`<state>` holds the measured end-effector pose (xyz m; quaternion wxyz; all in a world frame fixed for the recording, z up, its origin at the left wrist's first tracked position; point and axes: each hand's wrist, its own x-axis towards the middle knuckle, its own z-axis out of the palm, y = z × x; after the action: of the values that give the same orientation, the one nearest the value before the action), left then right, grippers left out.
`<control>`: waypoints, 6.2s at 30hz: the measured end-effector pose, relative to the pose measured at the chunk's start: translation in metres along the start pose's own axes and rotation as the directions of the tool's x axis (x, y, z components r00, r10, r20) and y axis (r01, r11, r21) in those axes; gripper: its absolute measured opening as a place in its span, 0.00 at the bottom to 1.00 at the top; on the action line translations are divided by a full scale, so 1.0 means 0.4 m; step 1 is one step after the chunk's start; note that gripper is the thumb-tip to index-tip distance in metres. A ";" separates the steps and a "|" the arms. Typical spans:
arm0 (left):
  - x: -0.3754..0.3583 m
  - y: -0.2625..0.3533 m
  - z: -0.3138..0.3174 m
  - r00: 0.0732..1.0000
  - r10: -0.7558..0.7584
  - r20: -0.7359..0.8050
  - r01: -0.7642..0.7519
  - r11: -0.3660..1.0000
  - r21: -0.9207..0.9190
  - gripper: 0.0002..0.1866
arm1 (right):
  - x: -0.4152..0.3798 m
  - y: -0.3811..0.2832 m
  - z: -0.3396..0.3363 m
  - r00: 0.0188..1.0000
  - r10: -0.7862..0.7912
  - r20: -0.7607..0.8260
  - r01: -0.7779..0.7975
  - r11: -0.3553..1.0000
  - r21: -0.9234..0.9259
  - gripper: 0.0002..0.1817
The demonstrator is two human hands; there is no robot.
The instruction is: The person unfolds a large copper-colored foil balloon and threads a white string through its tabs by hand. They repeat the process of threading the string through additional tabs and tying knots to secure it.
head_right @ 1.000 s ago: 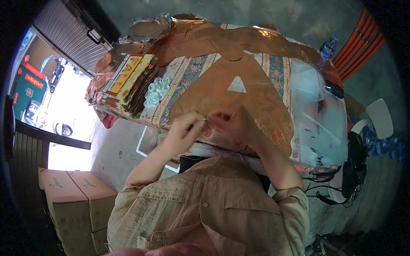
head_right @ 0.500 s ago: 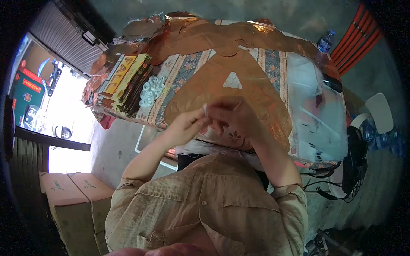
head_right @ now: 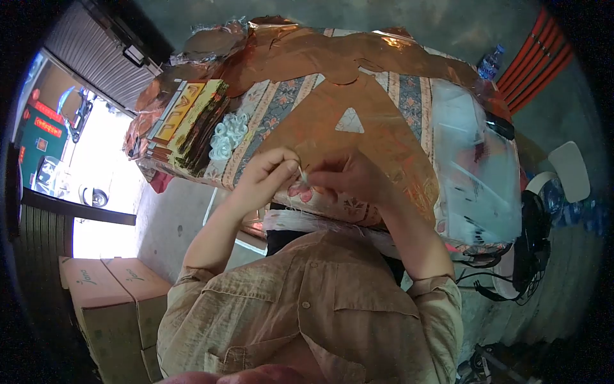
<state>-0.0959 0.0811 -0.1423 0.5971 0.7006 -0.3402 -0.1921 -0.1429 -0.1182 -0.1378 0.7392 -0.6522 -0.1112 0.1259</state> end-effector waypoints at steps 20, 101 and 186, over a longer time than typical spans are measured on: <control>0.016 -0.024 -0.016 0.993 -0.060 0.104 0.102 0.876 -0.471 0.09 | 0.004 -0.030 -0.001 0.999 -0.027 0.046 0.033 0.990 -0.138 0.04; -0.168 -0.030 -0.219 0.745 0.188 -0.640 0.345 0.712 0.611 0.07 | -0.010 0.162 -0.041 0.941 -0.167 -0.293 0.060 0.938 -0.342 0.08; -0.316 0.194 -0.444 0.845 0.155 -0.512 -0.212 0.976 -0.053 0.14 | -0.424 -0.278 -0.310 0.671 -0.732 -0.117 -0.151 0.020 -0.988 0.08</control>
<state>-0.0828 0.2916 -0.0469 0.7177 0.6573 -0.2268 0.0378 -0.2576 -0.3036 -0.0428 0.1015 -0.9169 -0.0568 -0.3818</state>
